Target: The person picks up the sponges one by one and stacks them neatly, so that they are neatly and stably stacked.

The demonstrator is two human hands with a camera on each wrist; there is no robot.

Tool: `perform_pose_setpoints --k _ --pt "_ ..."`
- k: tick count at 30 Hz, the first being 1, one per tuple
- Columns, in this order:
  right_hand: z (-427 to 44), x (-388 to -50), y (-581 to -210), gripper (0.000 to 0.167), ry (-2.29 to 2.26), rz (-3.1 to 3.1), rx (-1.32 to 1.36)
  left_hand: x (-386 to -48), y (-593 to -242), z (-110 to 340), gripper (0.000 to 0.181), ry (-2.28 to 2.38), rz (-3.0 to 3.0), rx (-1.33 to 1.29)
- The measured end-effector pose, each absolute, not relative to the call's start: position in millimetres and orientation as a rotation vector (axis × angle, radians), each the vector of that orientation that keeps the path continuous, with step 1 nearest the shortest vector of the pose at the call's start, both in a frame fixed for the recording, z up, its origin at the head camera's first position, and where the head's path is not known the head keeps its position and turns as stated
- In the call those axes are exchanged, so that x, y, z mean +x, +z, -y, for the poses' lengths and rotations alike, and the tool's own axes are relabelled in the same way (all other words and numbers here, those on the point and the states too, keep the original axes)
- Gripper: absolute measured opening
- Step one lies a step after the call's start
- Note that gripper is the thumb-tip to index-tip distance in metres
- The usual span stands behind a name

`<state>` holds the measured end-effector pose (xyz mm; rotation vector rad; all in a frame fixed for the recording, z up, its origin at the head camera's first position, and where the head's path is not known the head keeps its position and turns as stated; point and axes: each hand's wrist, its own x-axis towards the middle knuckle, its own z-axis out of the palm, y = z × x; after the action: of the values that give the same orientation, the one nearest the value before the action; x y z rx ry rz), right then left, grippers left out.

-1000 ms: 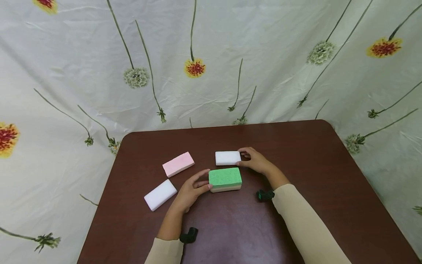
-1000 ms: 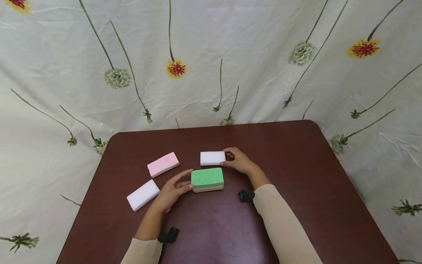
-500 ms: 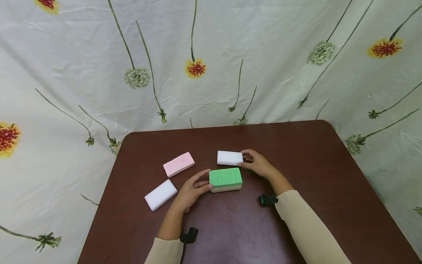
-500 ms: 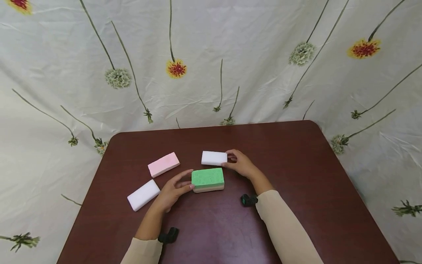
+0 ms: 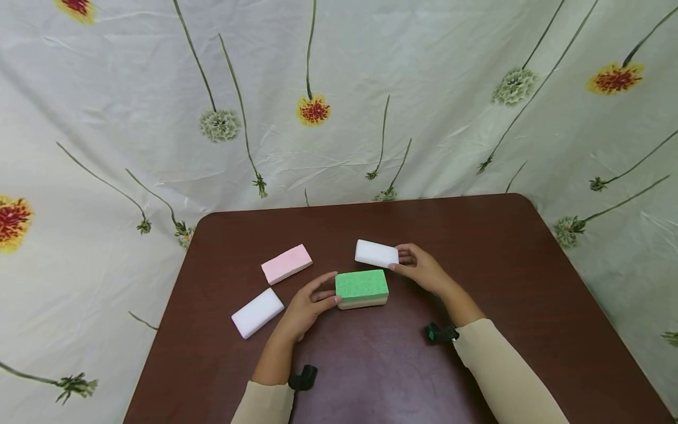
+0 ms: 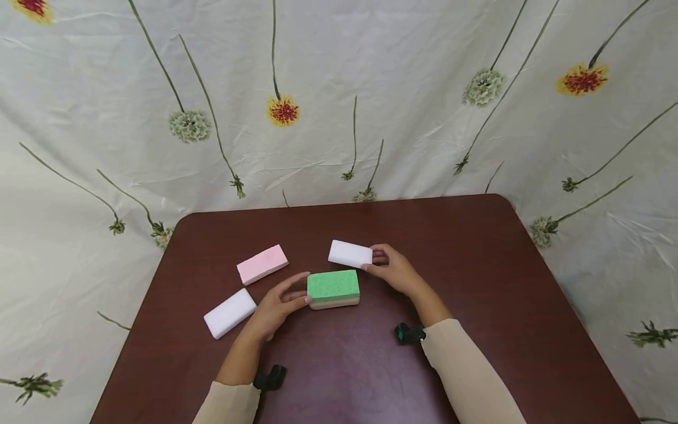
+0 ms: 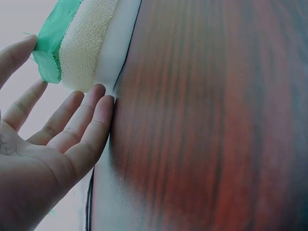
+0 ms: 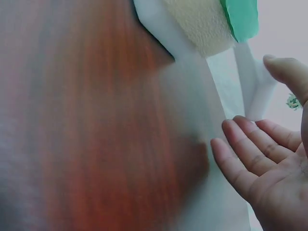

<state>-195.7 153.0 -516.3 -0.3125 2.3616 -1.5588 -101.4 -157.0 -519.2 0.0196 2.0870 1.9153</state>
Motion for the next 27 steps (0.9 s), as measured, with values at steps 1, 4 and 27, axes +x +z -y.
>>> perform_pose_setpoints --k 1,4,27 --pt "-154.0 -193.5 -516.5 0.06 -1.565 -2.364 -0.315 -101.4 -519.3 156.9 0.065 1.913 -2.089 0.018" --pt "-155.4 -186.8 -515.6 0.06 -1.612 -2.35 -0.328 -101.0 -519.1 156.7 0.065 1.908 -2.094 0.015" --pt "-141.1 -150.5 -503.1 0.061 -1.718 -2.383 -0.57 -100.7 -518.5 156.2 0.065 1.915 -2.108 0.025"
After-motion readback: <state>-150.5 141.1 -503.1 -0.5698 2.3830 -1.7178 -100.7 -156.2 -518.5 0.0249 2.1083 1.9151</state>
